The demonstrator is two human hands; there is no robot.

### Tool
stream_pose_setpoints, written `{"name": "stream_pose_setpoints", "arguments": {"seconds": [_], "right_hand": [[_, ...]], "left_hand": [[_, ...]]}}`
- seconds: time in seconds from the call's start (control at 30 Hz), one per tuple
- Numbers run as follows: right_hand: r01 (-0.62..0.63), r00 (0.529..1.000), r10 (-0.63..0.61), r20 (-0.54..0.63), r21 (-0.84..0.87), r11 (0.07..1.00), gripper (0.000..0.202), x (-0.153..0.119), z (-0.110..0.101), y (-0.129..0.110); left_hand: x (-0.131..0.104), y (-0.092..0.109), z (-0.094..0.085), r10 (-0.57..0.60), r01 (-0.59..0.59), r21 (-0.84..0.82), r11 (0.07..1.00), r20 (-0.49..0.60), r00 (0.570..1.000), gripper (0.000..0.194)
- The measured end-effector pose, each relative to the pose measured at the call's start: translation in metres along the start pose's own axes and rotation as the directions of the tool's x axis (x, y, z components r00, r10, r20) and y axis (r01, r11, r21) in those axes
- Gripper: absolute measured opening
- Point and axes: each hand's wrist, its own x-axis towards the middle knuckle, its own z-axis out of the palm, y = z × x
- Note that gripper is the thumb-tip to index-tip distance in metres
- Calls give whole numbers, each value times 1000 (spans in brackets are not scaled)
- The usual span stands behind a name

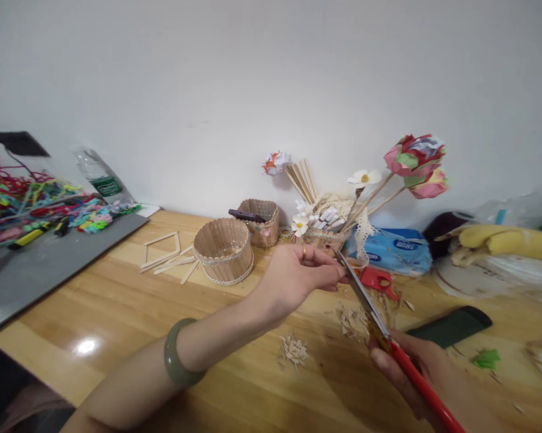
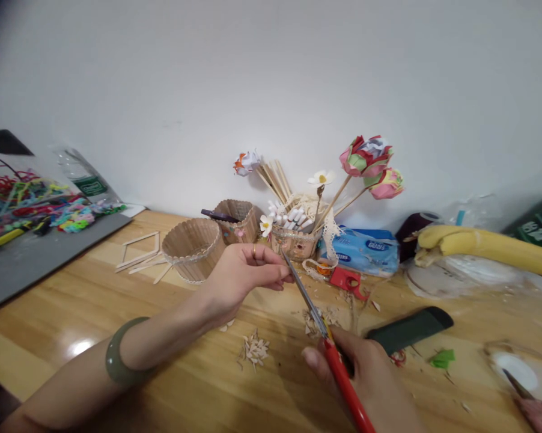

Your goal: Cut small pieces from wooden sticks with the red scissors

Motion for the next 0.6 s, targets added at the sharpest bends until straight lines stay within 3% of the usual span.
{"name": "stream_pose_setpoints", "arguments": {"seconds": [0.1, 0.27, 0.43, 0.53, 0.6], "right_hand": [[10, 999, -9, 33, -23, 1000, 34, 0, 1, 5], [113, 992, -114, -49, -26, 993, 36, -1, 0, 4], [89, 994, -94, -49, -91, 992, 41, -5, 3, -1], [103, 985, -105, -138, -26, 994, 43, -7, 6, -2], [75, 990, -69, -120, 48, 996, 43, -7, 6, -2]], "left_hand": [[0, -1, 0, -1, 1, -10, 1000, 0, 1000, 8], [0, -1, 0, -5, 5, -26, 1000, 1, 1000, 9], [0, -2, -1, 8, -8, -32, 999, 20, 1000, 9], [0, -3, -1, 26, -26, -26, 999, 15, 1000, 9], [0, -3, -2, 39, -39, 8, 999, 28, 999, 8]]}}
